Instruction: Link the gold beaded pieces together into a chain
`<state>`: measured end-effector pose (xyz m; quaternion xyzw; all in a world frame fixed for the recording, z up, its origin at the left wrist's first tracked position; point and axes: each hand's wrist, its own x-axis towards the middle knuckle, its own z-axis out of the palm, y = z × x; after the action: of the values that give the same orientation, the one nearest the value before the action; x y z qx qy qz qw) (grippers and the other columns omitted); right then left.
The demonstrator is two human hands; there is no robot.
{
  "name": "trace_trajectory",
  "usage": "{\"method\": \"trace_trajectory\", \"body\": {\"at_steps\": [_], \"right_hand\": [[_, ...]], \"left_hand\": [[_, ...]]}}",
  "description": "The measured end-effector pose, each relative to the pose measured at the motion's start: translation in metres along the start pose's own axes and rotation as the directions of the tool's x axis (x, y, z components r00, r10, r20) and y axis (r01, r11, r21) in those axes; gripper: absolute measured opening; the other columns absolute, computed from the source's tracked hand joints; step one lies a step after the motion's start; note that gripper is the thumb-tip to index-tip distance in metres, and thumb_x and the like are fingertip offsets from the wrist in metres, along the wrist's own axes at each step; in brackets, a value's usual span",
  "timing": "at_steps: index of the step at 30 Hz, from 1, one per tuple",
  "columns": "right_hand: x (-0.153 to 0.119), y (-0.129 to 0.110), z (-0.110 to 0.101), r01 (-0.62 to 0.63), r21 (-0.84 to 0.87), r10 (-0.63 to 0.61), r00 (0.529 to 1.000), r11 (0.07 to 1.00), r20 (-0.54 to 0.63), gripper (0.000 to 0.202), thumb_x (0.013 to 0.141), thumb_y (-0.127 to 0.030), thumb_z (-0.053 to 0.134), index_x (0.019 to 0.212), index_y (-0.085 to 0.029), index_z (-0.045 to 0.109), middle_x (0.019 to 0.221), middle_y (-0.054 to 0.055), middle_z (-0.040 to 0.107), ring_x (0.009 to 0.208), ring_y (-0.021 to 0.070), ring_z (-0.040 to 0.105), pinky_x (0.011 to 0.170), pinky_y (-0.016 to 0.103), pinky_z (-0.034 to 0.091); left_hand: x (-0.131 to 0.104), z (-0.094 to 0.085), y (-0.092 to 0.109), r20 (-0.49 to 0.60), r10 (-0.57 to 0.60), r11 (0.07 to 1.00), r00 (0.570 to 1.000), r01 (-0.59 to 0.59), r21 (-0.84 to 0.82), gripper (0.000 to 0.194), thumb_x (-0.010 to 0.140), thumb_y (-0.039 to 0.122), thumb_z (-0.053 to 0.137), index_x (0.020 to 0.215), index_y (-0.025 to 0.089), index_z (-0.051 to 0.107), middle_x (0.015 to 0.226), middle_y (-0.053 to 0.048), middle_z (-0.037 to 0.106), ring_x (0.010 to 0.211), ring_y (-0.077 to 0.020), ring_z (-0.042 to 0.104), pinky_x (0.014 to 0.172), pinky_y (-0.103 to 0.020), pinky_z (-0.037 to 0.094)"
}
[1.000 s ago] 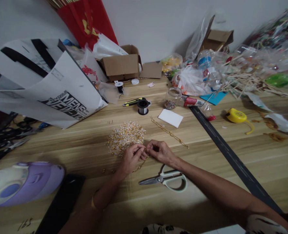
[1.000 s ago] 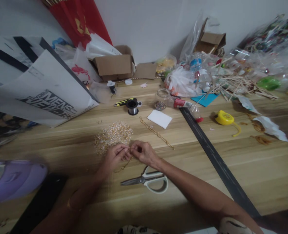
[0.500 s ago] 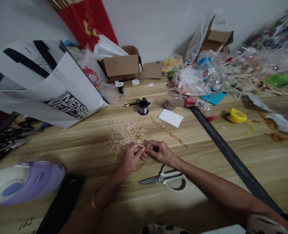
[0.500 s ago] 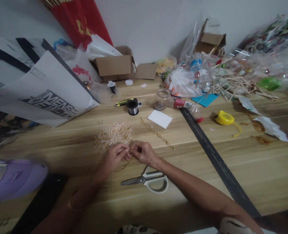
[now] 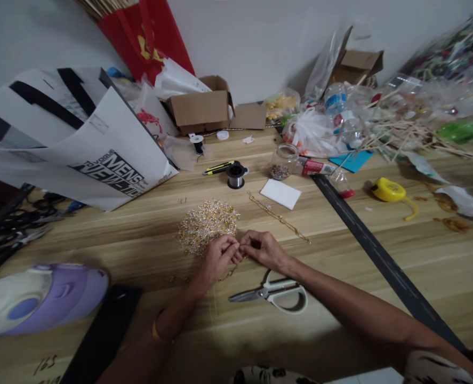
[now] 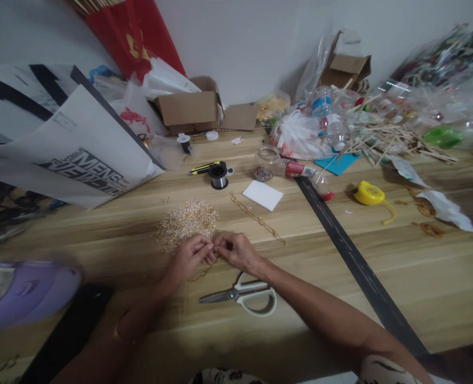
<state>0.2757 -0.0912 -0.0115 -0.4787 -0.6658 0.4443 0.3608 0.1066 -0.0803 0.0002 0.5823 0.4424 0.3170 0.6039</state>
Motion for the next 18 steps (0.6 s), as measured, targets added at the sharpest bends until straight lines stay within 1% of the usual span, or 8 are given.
{"method": "trace_trajectory", "body": {"at_steps": [6, 10, 14, 18], "right_hand": [[0.0003, 0.0023, 0.0001, -0.01, 0.049, 0.008, 0.999, 0.999, 0.033, 0.011, 0.078, -0.024, 0.06, 0.079, -0.013, 0.061, 0.06, -0.002, 0.057, 0.053, 0.0084, 0.048, 0.051, 0.018, 0.036], [0.0004, 0.0023, 0.0007, 0.01, 0.107, -0.015, 0.999, 0.994, 0.048, 0.012, 0.079, -0.025, 0.059, 0.081, -0.013, 0.059, 0.062, -0.001, 0.057, 0.055, 0.009, 0.049, 0.052, 0.019, 0.037], [0.0009, 0.0002, 0.0007, 0.003, 0.167, -0.013, 0.998, 0.986, 0.058, 0.014, 0.078, -0.027, 0.06, 0.081, -0.013, 0.058, 0.063, -0.001, 0.058, 0.057, 0.0095, 0.05, 0.054, 0.02, 0.039], [0.0015, -0.0023, -0.0008, -0.017, 0.217, -0.004, 0.996, 0.976, 0.092, 0.016, 0.078, -0.028, 0.061, 0.082, -0.013, 0.058, 0.063, -0.001, 0.057, 0.055, 0.009, 0.049, 0.053, 0.019, 0.039]], "left_hand": [[-0.0009, -0.0015, 0.0001, 0.007, 0.024, 0.999, 1.0, -0.024, 0.036, 0.024, 0.08, 0.038, 0.056, 0.075, 0.014, 0.053, 0.057, 0.0, 0.062, 0.05, -0.0106, 0.06, 0.048, -0.02, 0.047], [-0.0002, -0.0027, 0.001, -0.001, 0.006, 0.998, 1.0, -0.006, 0.065, 0.024, 0.081, 0.038, 0.052, 0.076, 0.015, 0.052, 0.055, 0.001, 0.062, 0.048, -0.0105, 0.06, 0.047, -0.019, 0.047], [0.0001, -0.0027, 0.0022, -0.012, -0.017, 0.998, 1.0, 0.017, 0.067, 0.023, 0.081, 0.038, 0.052, 0.077, 0.015, 0.051, 0.054, 0.001, 0.062, 0.046, -0.0106, 0.06, 0.046, -0.019, 0.046], [-0.0007, -0.002, 0.0031, -0.019, -0.002, 0.998, 1.0, 0.003, 0.067, 0.024, 0.08, 0.039, 0.052, 0.078, 0.016, 0.05, 0.053, 0.002, 0.062, 0.046, -0.0108, 0.06, 0.045, -0.019, 0.047]]}}
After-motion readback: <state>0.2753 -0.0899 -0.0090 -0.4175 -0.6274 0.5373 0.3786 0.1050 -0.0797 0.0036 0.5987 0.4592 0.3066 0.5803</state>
